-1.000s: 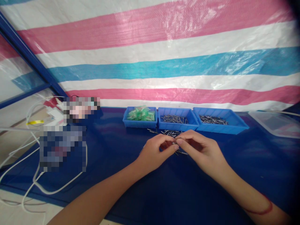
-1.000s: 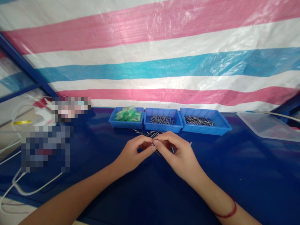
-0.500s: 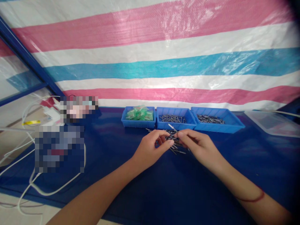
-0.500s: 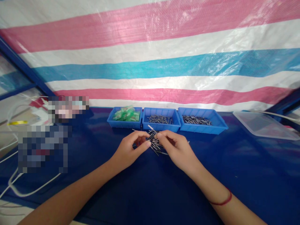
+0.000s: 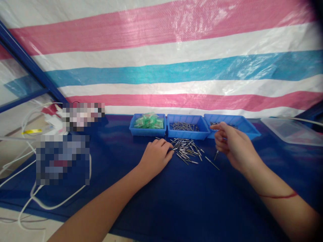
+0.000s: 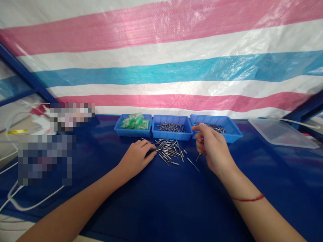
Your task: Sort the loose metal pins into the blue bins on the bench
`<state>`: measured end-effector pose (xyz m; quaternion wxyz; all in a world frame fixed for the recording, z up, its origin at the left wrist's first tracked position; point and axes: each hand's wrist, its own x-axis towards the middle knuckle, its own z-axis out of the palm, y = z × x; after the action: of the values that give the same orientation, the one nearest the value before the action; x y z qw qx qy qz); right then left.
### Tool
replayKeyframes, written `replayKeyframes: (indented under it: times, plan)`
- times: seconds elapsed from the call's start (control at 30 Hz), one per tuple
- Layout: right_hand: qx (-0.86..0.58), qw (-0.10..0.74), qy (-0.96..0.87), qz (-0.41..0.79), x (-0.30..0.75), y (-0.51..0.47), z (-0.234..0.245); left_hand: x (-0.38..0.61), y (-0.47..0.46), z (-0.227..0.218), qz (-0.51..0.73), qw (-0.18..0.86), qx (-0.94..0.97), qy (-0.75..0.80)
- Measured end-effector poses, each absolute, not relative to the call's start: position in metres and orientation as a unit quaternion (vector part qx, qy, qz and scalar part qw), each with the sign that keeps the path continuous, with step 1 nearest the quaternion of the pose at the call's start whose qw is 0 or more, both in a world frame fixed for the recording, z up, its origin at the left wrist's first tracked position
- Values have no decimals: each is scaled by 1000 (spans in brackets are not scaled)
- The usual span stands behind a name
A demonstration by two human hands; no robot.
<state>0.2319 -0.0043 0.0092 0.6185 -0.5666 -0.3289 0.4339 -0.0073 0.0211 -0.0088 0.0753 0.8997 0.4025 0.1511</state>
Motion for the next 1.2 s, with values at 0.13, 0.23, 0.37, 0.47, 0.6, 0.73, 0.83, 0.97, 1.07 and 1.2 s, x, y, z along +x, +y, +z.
replayKeyframes:
  times: [0.13,0.23,0.37,0.47,0.6,0.73,0.83,0.97,1.07,1.2]
  plan:
    - [-593,535,-468,379,215,-12,5,-7,22,-12,134,17,902,410]
    - [-596,436,-606,295,203,-18,1,-6,20,-12,138,-14,903,407]
    - [-550,372,-716,216,188,-25,0,-3,14,-4,181,19,913,365]
    - [-520,351,-742,237,183,-27,1,-1,9,2,258,115,900,331]
    - [-502,366,-713,324,179,-29,0,1,6,3,394,308,788,360]
    - [-477,379,-688,394,176,-30,-2,3,5,1,431,442,697,365]
    - [-471,390,-675,412,174,-32,-3,4,5,1,432,479,670,368]
    - [-480,394,-657,428,173,-32,-2,4,4,1,428,500,658,365]
    - [-486,396,-643,440,172,-32,0,4,5,1,429,505,659,357]
    - [-494,424,-627,428,173,-31,1,3,5,3,435,483,674,351]
